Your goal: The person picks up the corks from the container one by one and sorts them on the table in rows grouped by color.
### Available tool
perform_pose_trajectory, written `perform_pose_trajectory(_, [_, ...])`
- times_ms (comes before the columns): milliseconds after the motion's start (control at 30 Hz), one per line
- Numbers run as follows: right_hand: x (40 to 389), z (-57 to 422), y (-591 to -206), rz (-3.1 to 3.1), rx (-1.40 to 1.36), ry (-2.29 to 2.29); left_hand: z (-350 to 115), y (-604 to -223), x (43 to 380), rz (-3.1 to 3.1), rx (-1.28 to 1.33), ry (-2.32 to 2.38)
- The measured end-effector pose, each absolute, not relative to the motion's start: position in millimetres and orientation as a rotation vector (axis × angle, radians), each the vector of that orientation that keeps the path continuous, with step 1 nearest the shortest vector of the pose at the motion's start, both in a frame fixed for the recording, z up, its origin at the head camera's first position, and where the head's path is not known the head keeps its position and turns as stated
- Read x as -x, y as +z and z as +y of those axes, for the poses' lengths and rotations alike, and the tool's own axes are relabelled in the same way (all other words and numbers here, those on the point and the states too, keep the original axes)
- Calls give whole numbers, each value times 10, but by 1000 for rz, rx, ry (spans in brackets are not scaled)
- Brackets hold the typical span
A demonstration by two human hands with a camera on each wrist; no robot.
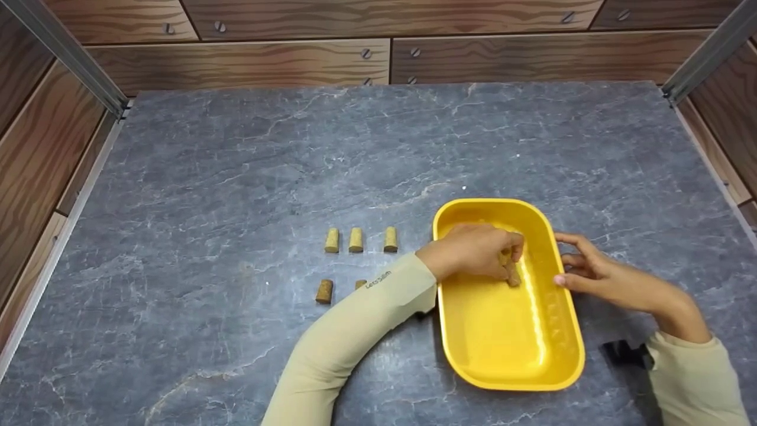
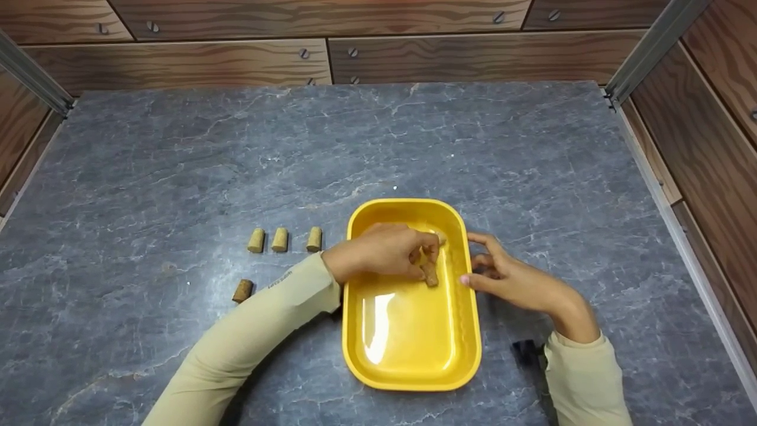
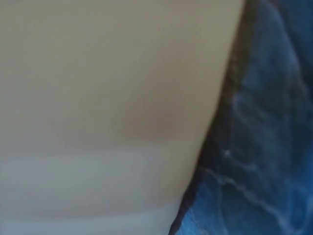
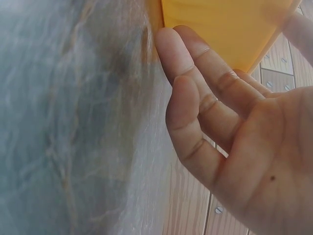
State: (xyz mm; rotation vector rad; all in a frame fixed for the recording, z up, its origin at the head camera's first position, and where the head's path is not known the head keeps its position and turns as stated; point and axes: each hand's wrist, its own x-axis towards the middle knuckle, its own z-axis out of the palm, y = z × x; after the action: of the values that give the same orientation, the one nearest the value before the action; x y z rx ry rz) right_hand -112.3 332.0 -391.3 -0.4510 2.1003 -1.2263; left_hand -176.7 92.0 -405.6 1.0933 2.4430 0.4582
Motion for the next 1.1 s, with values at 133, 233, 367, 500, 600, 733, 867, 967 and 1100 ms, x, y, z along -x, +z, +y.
perform_pose_trajectory(133, [1127, 3320, -3906, 2098, 466, -1230, 918, -4053, 1761, 2455, -1088, 427])
perform_pose_trajectory(233, [1129, 3324, -3901, 2098, 469, -1228, 916, -4048, 1759, 2460, -1098, 409])
perform_pose_trajectory(367, [1129, 3328, -3896, 2107, 470, -1218, 917, -4038, 1757, 2457, -1095, 388])
perform_pose_trajectory(500, [1130, 3328, -3892, 2109, 460, -1213, 917, -4035, 1752, 2453, -1084, 385])
perform_pose_trajectory(600, [1128, 3330, -3891, 2107, 453, -1216, 920, -4036, 1749, 2450, -1065, 380])
perform_pose_trajectory(733, [1120, 3336, -3900, 2115, 452, -1212, 929, -4035, 1752, 2436, -1051, 366])
perform_pose_trajectory(867, [1118, 3339, -3913, 2125, 448, -1207, 931, -4037, 1766, 2395, -1056, 361])
perform_pose_trajectory(967, [1119, 3335, -3920, 2134, 453, -1203, 924, -4044, 1777, 2332, -1045, 355])
perform_pose_trajectory(1100, [1115, 3324, -3919, 2147, 458, -1193, 918, -4055, 1784, 2233, -1013, 341])
